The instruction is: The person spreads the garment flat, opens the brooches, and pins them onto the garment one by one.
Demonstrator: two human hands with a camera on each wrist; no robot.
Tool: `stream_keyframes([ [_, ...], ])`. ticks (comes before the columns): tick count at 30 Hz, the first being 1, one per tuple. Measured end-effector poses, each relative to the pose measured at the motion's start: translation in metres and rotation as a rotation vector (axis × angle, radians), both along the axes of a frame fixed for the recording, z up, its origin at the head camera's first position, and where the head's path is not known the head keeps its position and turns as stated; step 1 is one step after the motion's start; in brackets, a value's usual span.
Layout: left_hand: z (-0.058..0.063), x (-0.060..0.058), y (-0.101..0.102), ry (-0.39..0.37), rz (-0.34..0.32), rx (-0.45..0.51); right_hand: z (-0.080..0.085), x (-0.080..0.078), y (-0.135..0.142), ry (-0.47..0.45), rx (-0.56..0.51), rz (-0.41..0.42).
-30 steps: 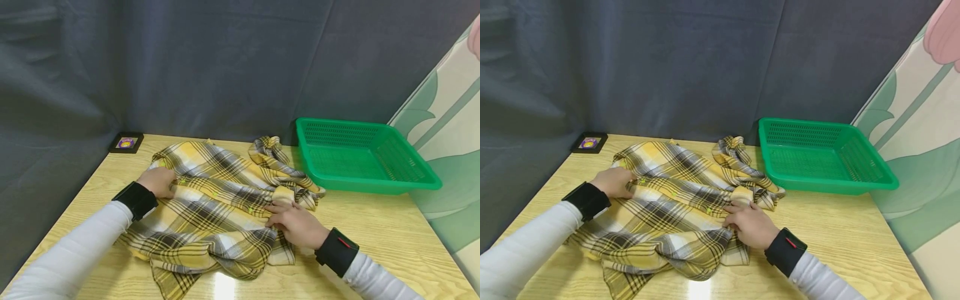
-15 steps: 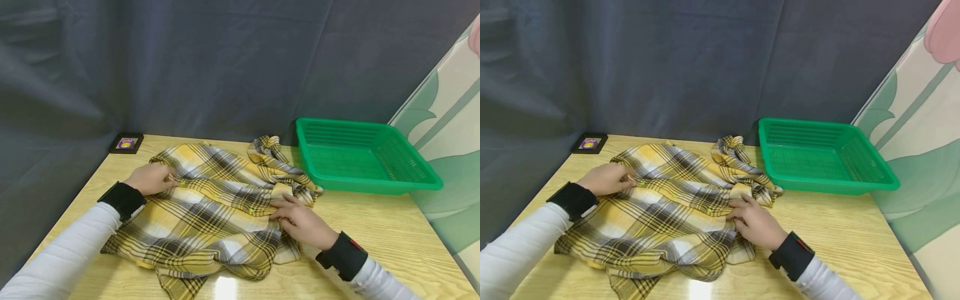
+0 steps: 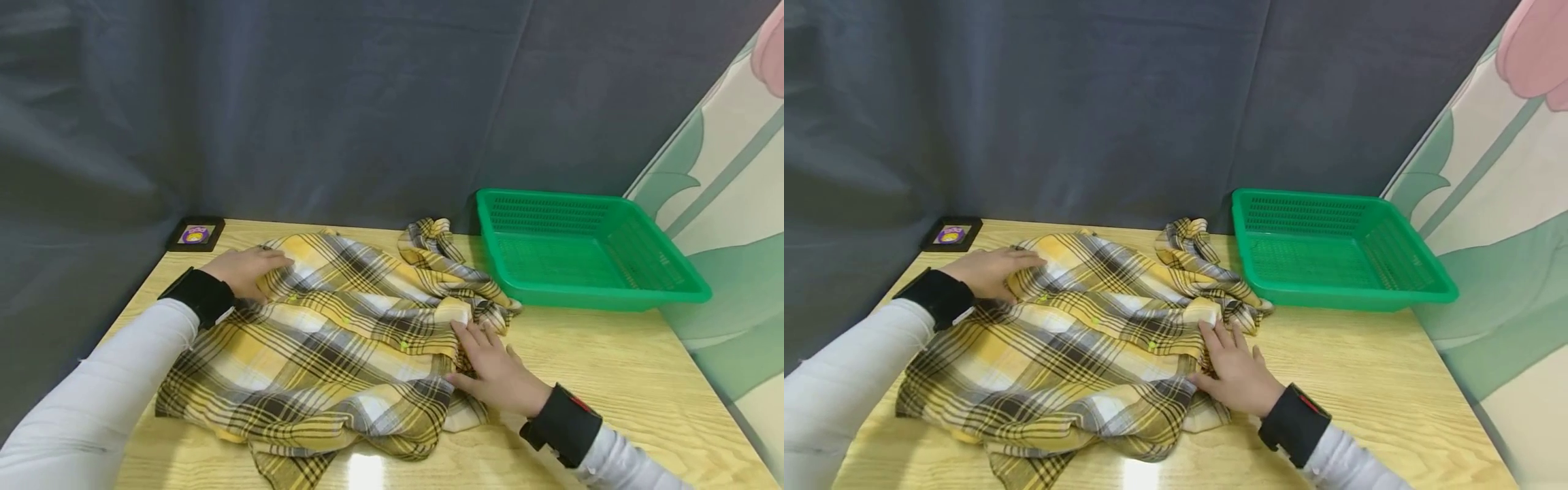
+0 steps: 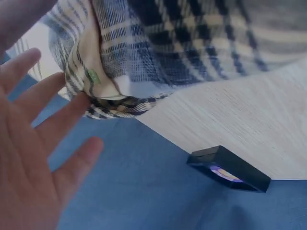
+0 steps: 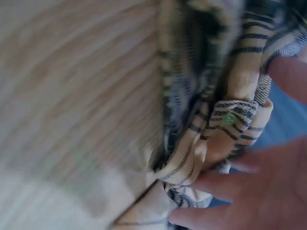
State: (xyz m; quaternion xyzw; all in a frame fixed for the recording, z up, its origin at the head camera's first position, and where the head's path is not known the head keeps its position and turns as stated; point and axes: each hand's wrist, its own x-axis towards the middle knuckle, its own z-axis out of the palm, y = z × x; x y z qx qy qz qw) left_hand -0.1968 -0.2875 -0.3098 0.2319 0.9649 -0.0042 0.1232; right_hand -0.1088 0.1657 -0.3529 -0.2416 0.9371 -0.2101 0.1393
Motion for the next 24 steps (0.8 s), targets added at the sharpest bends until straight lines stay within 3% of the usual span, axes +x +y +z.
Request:
stream_keyframes([
  [3,-0.004,-0.003,0.002,-0.118,0.035,-0.030,-0.006,0.001,-0.005,0.028,0.127,0.026],
  [7,-0.007,-0.003,0.006,-0.232,0.090,-0.043,-0.008,-0.001,-0.009,0.059,0.200,0.076],
  [13,-0.003,-0.001,0.015,-0.212,0.115,-0.085,-0.003,-0.009,-0.011,0.040,0.296,0.122],
  [17,-0.002,0.003,0.015,-0.192,0.118,-0.083,-0.002,-0.013,-0.013,0.031,0.301,0.146],
  [24,0.000,0.011,0.017,-0.254,0.145,-0.024,-0.001,-0.015,-0.013,0.070,0.363,0.155],
])
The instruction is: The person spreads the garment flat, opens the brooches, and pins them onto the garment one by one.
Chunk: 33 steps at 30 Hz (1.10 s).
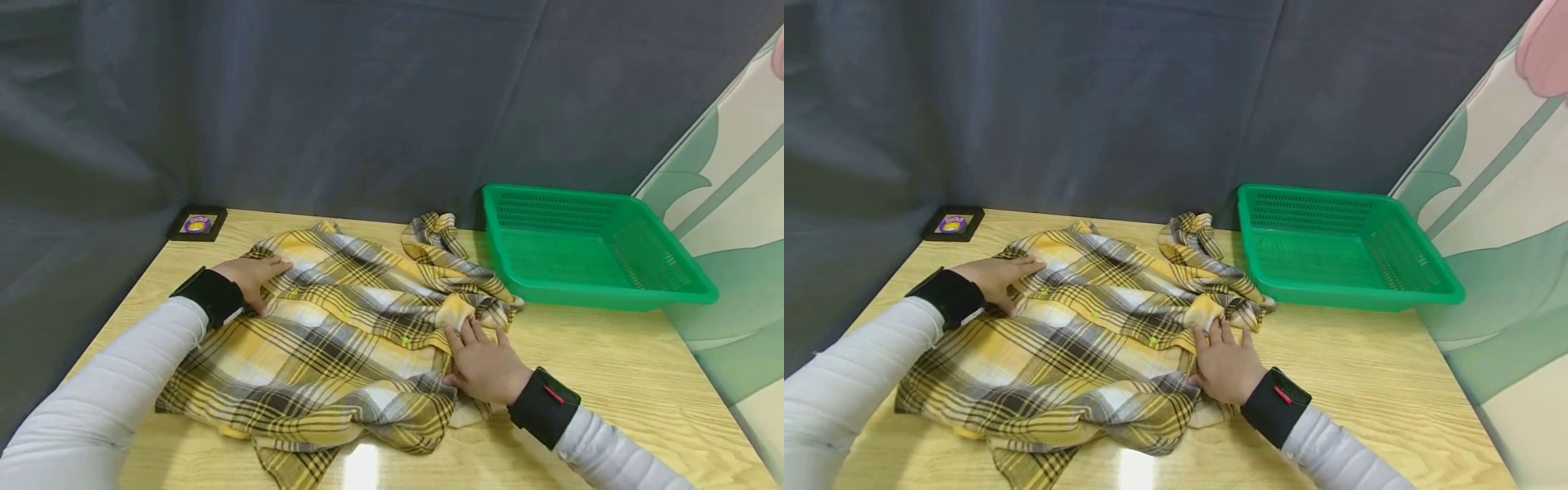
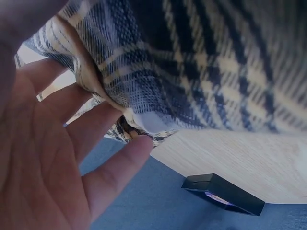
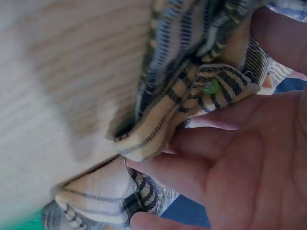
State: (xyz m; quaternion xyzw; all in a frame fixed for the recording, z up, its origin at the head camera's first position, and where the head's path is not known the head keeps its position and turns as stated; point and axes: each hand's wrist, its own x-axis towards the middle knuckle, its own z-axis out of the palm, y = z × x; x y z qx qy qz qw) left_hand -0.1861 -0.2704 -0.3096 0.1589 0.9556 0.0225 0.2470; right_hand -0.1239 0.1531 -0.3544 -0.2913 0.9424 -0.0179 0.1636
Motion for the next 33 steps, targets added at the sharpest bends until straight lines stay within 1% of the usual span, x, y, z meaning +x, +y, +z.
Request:
stream_keyframes([
  [3,0.002,0.006,0.003,-0.009,0.023,-0.004,0.001,-0.003,0.003,0.015,0.012,0.009],
  [5,0.001,0.010,0.002,-0.010,0.034,-0.005,0.002,-0.007,0.004,0.014,0.019,0.014],
  [12,0.001,0.023,0.000,-0.016,0.086,0.029,0.003,-0.024,0.005,-0.034,0.052,-0.003],
  [18,-0.002,0.027,0.000,0.007,0.096,0.005,0.005,-0.044,0.001,-0.053,0.106,-0.039],
  [25,-0.006,0.035,0.003,0.013,0.111,-0.020,0.007,-0.069,-0.003,-0.067,0.165,-0.047],
  [29,-0.004,0.038,0.004,0.017,0.107,-0.027,0.008,-0.080,-0.005,-0.072,0.170,-0.050],
  [33,-0.005,0.040,0.004,0.038,0.102,-0.035,0.010,-0.091,-0.006,-0.086,0.165,-0.051],
])
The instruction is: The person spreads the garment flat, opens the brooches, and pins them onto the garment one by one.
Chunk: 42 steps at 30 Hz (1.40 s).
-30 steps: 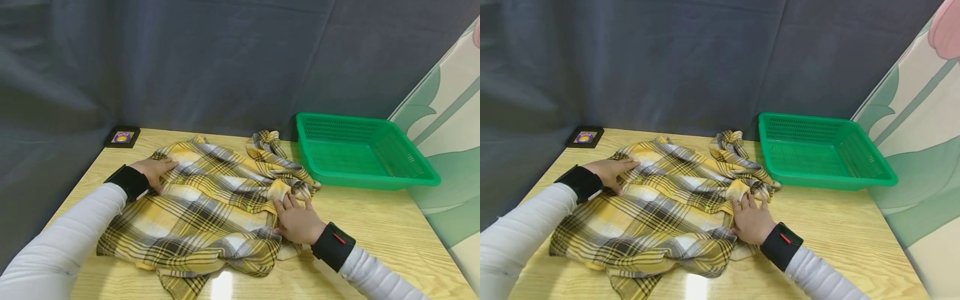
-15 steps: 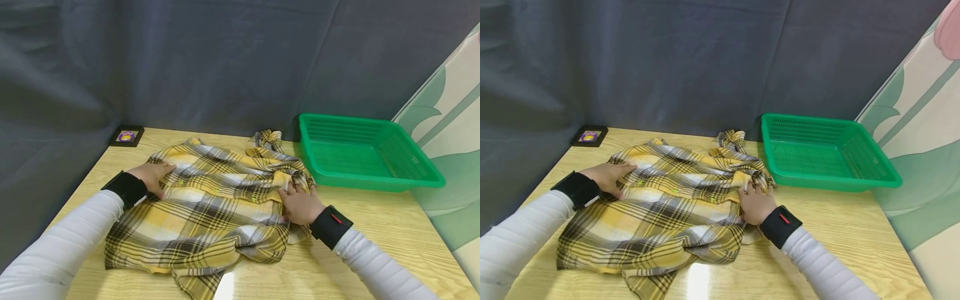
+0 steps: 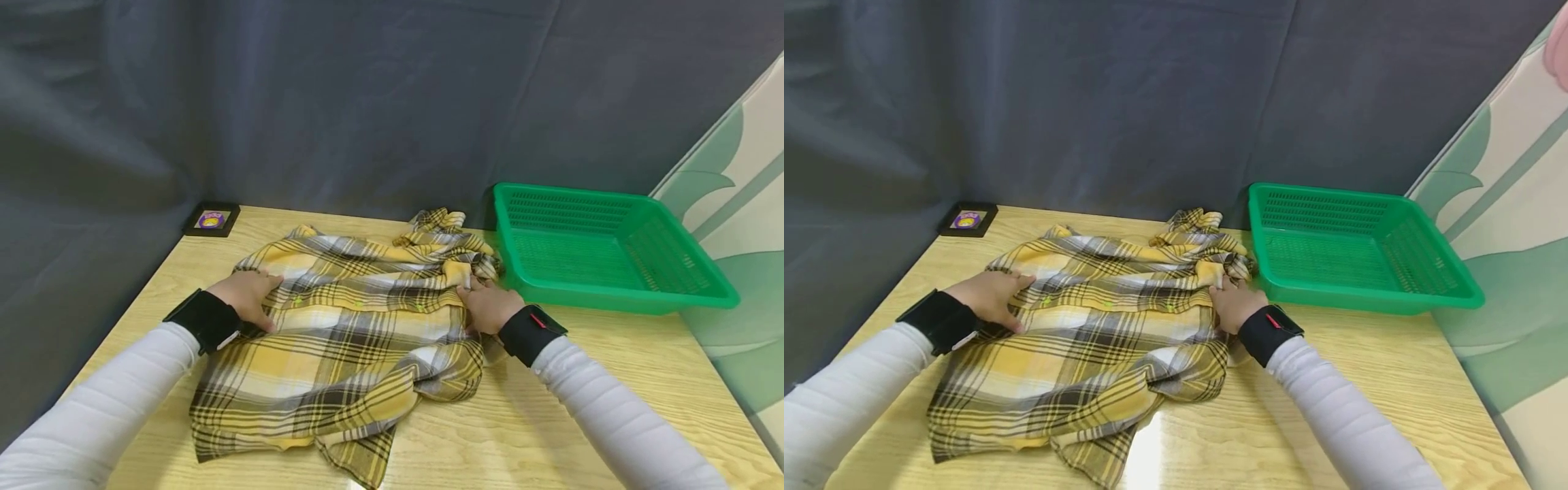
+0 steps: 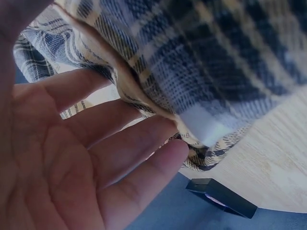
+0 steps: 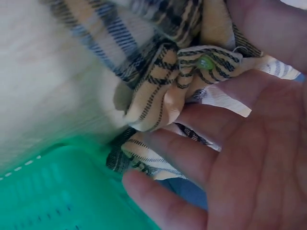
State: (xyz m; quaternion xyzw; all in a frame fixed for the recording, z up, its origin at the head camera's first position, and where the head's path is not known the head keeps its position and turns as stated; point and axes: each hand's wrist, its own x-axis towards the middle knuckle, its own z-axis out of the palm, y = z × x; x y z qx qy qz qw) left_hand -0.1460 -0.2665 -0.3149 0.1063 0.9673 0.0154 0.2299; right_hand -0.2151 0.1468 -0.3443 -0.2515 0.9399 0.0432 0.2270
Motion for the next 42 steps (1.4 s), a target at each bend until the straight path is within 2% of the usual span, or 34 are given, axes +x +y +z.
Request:
stream_keyframes([
  [16,-0.005,-0.001,-0.010,0.114,-0.111,0.014,0.003,0.008,-0.015,0.038,0.056,-0.098],
  [25,-0.009,-0.002,-0.012,0.120,-0.133,0.028,0.005,0.008,-0.020,0.023,0.053,-0.163],
  [31,-0.016,-0.008,-0.016,0.153,-0.186,0.035,0.010,0.012,-0.024,0.010,0.065,-0.218],
  [36,-0.019,-0.010,-0.019,0.170,-0.216,0.040,0.009,0.014,-0.028,0.018,0.087,-0.228],
  [42,-0.017,-0.007,-0.020,0.190,-0.239,0.049,0.008,0.010,-0.029,0.012,0.085,-0.229],
])
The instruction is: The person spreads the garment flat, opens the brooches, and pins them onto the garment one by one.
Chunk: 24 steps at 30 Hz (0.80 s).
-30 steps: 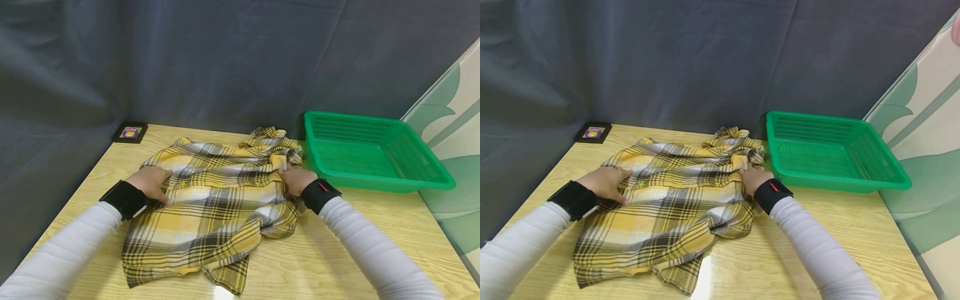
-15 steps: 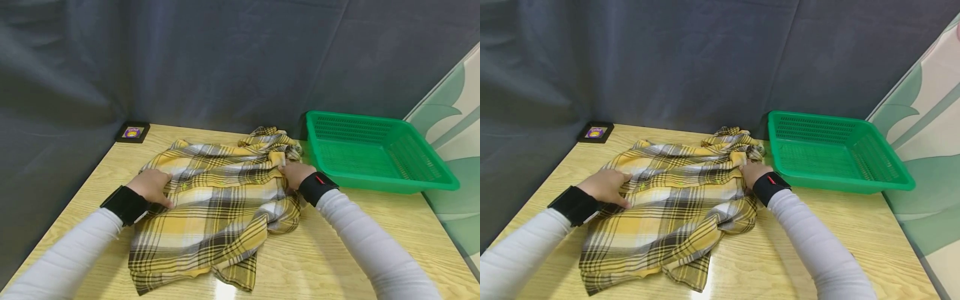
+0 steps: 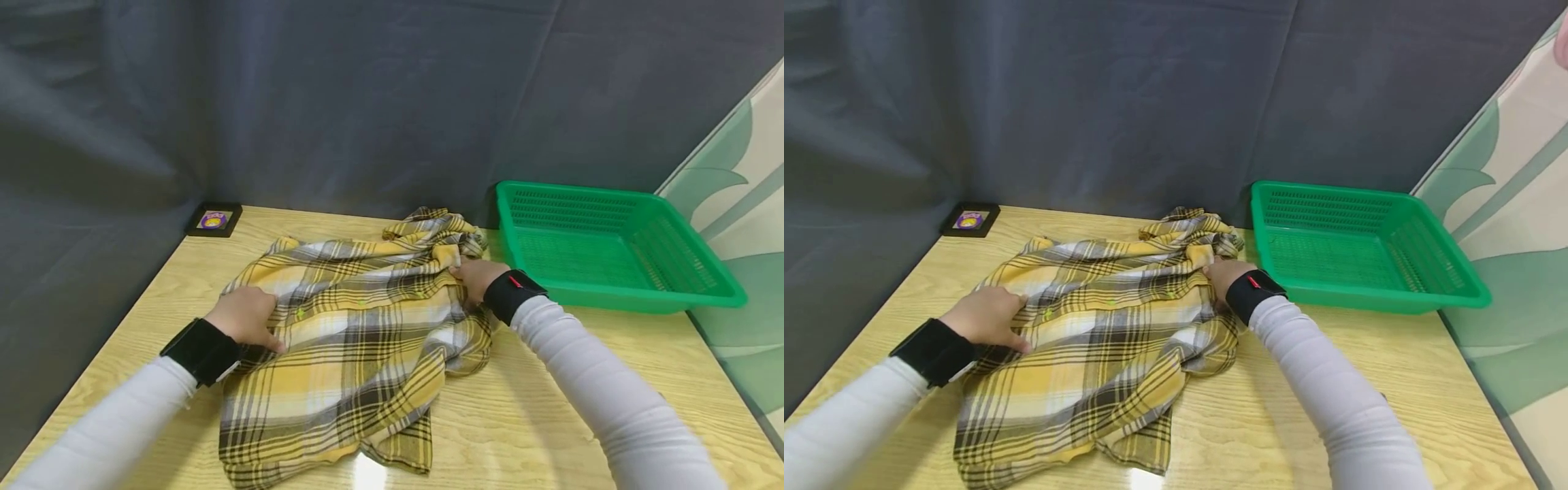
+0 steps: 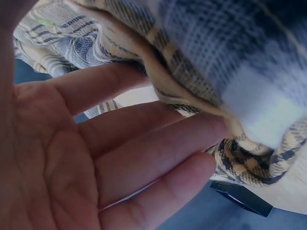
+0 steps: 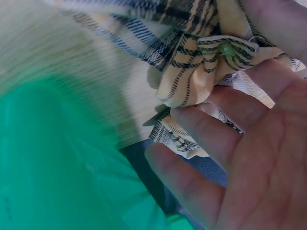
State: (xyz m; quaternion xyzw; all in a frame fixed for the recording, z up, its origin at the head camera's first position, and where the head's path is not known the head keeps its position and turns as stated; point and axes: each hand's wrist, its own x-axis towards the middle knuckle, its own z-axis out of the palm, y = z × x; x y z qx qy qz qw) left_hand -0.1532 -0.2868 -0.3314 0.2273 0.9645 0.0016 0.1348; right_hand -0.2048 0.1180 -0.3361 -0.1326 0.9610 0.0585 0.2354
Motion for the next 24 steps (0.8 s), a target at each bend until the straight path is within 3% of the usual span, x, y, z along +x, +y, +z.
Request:
stream_keyframes([
  [9,0.000,-0.001,0.000,0.024,-0.070,-0.039,0.001,-0.003,-0.007,0.012,-0.024,-0.016],
  [18,0.007,0.000,0.006,0.044,-0.075,-0.055,0.005,-0.013,0.004,-0.036,-0.064,0.005],
  [24,0.027,-0.008,-0.001,-0.082,-0.032,-0.021,0.017,-0.002,-0.001,-0.074,-0.119,0.047],
])
